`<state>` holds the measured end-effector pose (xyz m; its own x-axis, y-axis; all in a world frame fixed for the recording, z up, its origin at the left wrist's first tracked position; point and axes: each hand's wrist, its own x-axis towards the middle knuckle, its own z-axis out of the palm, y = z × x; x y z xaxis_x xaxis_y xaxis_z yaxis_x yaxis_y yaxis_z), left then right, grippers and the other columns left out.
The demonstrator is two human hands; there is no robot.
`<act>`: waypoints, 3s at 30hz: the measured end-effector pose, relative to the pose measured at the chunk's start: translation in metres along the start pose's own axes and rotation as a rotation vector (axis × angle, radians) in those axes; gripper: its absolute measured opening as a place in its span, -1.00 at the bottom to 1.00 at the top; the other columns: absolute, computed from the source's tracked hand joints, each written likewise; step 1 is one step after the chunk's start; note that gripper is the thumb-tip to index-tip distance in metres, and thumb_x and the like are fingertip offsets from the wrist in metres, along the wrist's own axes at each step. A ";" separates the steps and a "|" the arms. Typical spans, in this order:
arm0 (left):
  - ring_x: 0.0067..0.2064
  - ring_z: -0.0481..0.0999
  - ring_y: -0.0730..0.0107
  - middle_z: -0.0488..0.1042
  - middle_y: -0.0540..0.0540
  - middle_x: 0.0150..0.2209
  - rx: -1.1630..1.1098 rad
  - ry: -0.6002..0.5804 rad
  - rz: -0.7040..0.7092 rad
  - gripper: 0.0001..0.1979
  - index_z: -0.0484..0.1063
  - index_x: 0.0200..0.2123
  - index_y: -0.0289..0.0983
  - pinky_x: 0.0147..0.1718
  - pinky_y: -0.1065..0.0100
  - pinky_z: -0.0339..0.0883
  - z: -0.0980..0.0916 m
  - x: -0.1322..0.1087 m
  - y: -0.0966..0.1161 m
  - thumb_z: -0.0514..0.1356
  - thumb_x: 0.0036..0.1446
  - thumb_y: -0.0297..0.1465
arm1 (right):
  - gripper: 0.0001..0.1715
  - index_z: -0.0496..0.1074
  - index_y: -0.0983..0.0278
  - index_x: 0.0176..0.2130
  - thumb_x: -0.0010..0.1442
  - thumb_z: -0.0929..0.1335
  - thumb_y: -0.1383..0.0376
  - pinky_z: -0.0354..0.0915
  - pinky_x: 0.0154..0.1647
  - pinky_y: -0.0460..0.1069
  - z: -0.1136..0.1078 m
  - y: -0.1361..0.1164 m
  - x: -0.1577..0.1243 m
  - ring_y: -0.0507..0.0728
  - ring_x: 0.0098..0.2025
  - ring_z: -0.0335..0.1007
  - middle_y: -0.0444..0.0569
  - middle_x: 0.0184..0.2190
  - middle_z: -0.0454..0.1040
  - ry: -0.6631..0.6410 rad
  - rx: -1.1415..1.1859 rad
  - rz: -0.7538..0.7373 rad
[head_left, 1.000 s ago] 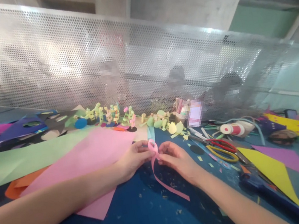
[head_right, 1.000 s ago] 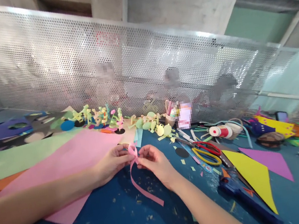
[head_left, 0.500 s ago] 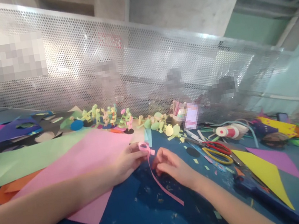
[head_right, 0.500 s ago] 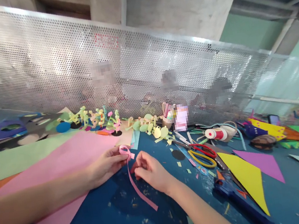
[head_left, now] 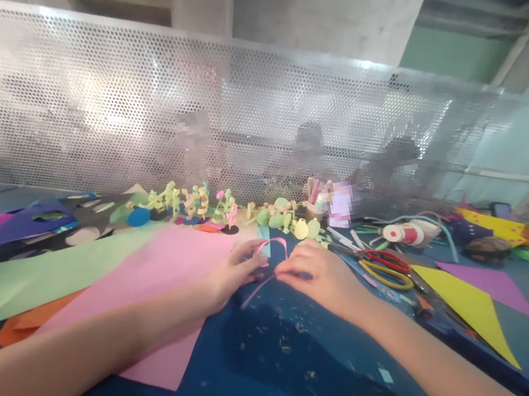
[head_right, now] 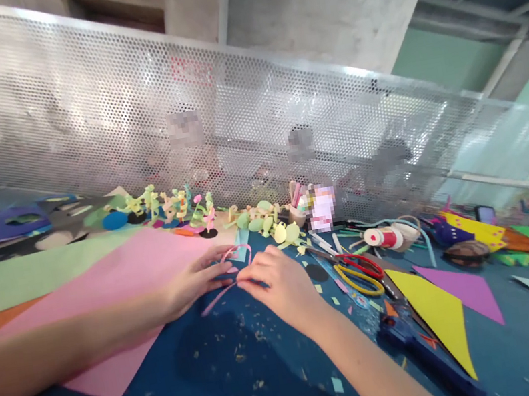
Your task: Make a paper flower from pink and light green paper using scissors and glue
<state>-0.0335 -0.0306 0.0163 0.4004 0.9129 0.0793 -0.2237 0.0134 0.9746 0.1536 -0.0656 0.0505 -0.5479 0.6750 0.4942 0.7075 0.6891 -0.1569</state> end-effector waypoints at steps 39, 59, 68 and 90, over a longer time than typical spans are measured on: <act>-0.42 0.50 0.41 0.47 -0.01 -0.43 0.273 0.195 0.477 -0.71 0.37 -0.22 -0.25 -0.39 0.38 0.36 0.025 0.079 0.072 0.22 -0.10 -0.51 | -0.77 0.47 0.29 -0.45 -0.12 0.44 0.18 0.24 -0.47 -0.08 -0.039 0.031 0.093 0.00 -0.54 0.31 -0.10 -0.56 0.45 0.267 0.872 0.588; -0.35 0.47 0.52 0.47 -0.02 -0.38 -0.210 0.059 0.328 -0.68 0.36 -0.25 -0.31 -0.25 0.43 0.32 0.041 0.064 0.082 0.34 -0.13 -0.50 | -0.80 0.40 0.28 -0.39 -0.03 0.40 0.20 0.22 -0.44 -0.12 -0.055 0.029 0.088 -0.01 -0.42 0.29 -0.14 -0.48 0.36 0.299 0.906 0.578; -0.39 0.46 0.55 0.49 -0.07 -0.35 -0.205 0.017 0.305 -0.72 0.38 -0.26 -0.32 -0.29 0.45 0.32 0.029 0.069 0.086 0.32 -0.10 -0.46 | -0.77 0.33 0.18 -0.25 0.04 0.36 0.38 0.32 -0.13 0.02 -0.080 0.027 0.073 0.01 -0.30 0.43 -0.13 -0.32 0.47 0.058 0.917 0.356; -0.26 0.46 0.41 0.49 -0.07 -0.31 0.062 0.017 0.392 -0.74 0.47 -0.30 -0.29 -0.18 0.35 0.28 0.028 0.071 0.079 0.30 -0.09 -0.30 | -0.71 0.26 0.21 -0.21 0.06 0.36 0.21 0.37 -0.37 -0.03 -0.059 0.031 0.083 0.06 -0.36 0.42 -0.10 -0.36 0.40 0.394 0.487 0.151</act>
<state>0.0023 0.0242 0.1048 0.2807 0.8506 0.4446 -0.3022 -0.3614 0.8821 0.1563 -0.0039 0.1370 -0.1871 0.6905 0.6987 0.4296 0.6972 -0.5740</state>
